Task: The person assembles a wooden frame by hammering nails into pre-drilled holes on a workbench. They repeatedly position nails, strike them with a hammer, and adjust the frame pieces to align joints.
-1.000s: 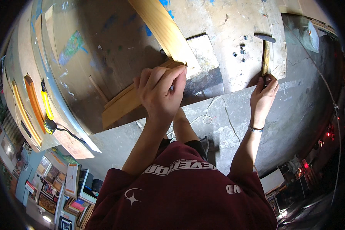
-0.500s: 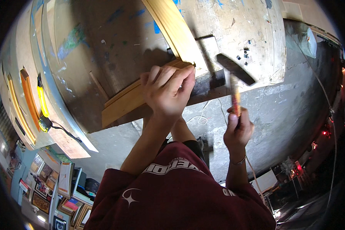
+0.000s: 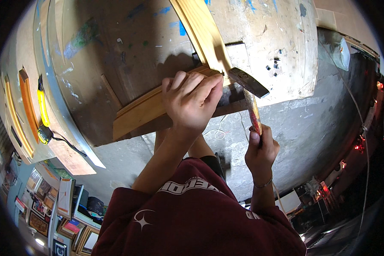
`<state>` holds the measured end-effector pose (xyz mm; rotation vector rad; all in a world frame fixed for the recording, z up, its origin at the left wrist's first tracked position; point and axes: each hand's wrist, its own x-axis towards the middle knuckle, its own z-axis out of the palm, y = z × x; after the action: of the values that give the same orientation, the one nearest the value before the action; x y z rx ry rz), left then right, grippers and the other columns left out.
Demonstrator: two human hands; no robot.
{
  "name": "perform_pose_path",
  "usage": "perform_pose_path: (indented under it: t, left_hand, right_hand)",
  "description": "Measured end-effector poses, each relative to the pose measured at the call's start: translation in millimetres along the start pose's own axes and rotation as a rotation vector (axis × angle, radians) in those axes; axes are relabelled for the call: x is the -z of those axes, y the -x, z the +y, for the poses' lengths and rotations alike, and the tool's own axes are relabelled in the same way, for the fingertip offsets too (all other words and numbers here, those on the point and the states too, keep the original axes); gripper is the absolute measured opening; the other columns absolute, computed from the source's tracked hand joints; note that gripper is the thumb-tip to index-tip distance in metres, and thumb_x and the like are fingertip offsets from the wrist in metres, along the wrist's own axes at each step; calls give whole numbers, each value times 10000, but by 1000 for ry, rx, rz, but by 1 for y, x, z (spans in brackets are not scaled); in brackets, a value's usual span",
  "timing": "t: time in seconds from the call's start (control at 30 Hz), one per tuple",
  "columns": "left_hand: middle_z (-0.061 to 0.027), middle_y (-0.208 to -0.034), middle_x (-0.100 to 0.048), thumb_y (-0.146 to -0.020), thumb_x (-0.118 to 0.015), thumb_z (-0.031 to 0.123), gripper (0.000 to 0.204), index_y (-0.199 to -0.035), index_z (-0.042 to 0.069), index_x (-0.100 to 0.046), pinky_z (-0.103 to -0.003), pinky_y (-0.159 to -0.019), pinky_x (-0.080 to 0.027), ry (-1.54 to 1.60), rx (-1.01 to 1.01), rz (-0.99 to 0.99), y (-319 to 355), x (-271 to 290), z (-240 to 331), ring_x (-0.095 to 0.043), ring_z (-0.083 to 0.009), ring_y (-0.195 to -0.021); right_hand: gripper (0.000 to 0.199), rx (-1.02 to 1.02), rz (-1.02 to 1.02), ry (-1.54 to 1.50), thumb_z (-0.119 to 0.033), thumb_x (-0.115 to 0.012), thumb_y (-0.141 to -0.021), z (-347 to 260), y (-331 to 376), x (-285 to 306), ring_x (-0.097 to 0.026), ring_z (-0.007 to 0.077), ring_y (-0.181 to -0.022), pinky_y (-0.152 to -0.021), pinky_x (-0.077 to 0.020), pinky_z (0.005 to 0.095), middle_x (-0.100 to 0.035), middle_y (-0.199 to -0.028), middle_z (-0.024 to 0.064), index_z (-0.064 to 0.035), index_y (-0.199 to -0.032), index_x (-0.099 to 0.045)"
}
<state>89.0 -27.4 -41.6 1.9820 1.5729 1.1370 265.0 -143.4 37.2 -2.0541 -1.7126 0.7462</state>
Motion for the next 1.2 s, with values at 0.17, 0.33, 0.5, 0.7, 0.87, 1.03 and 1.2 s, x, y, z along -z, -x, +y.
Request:
perform_pose_path:
  t: [0.17, 0.33, 0.5, 0.7, 0.87, 1.03, 1.2]
  left_hand:
    - [63, -813, -727, -764, -888, 109, 177, -912, 175, -817, -325, -738, -416, 14, 7, -5, 1, 0, 0, -627, -140, -741]
    - [66, -803, -717, -764, -882, 124, 165, -899, 179, -806, -336, -718, -403, 10, -6, 9, 0, -1, -1, -617, -141, -733]
    - [77, -782, -694, -764, -868, 153, 147, -874, 196, -782, -355, -672, -367, 11, -17, 23, 1, -3, -3, -593, -150, -713]
    - [74, -790, -702, -761, -868, 147, 143, -871, 186, -784, -357, -670, -372, 12, -23, 33, 1, -5, -3, -599, -155, -723]
    - [58, -810, -727, -763, -879, 112, 161, -896, 167, -808, -336, -717, -407, 24, -1, -6, 0, 0, -1, -619, -151, -739]
    - [50, -820, -740, -759, -887, 100, 174, -908, 159, -820, -326, -739, -425, 16, 8, -15, 0, 1, 0, -630, -149, -747]
    - [54, -811, -736, -753, -892, 108, 176, -905, 161, -819, -325, -734, -422, 20, 0, 1, 1, 0, -1, -636, -149, -753]
  right_hand:
    - [195, 5, -9, -16, -150, -601, -1064, -1, 0, 0, -721, 313, -640, -551, -545, 388, -707, -832, 193, 43, -1075, -630]
    - [183, 8, 21, 0, -138, -608, -1056, 0, 0, -1, -729, 319, -654, -560, -552, 393, -707, -832, 195, 44, -1063, -633]
    - [189, -14, -45, 18, -138, -606, -1057, 1, -3, 2, -735, 311, -656, -554, -555, 386, -708, -831, 189, 48, -1064, -635]
    - [188, 26, 46, 7, -147, -605, -1060, -5, -3, 7, -708, 311, -627, -552, -538, 387, -686, -809, 177, 37, -1070, -640]
    - [212, -70, -59, 45, -174, -610, -1065, -5, -9, 9, -719, 313, -640, -557, -539, 384, -699, -822, 175, 34, -1084, -644]
    - [216, 63, 90, 12, -194, -617, -1065, -2, -6, 8, -723, 313, -637, -558, -551, 375, -708, -816, 176, 18, -1086, -651]
    - [202, 22, -32, 106, -154, -594, -1072, -2, -8, 10, -735, 282, -661, -562, -553, 363, -721, -844, 166, 43, -1072, -642]
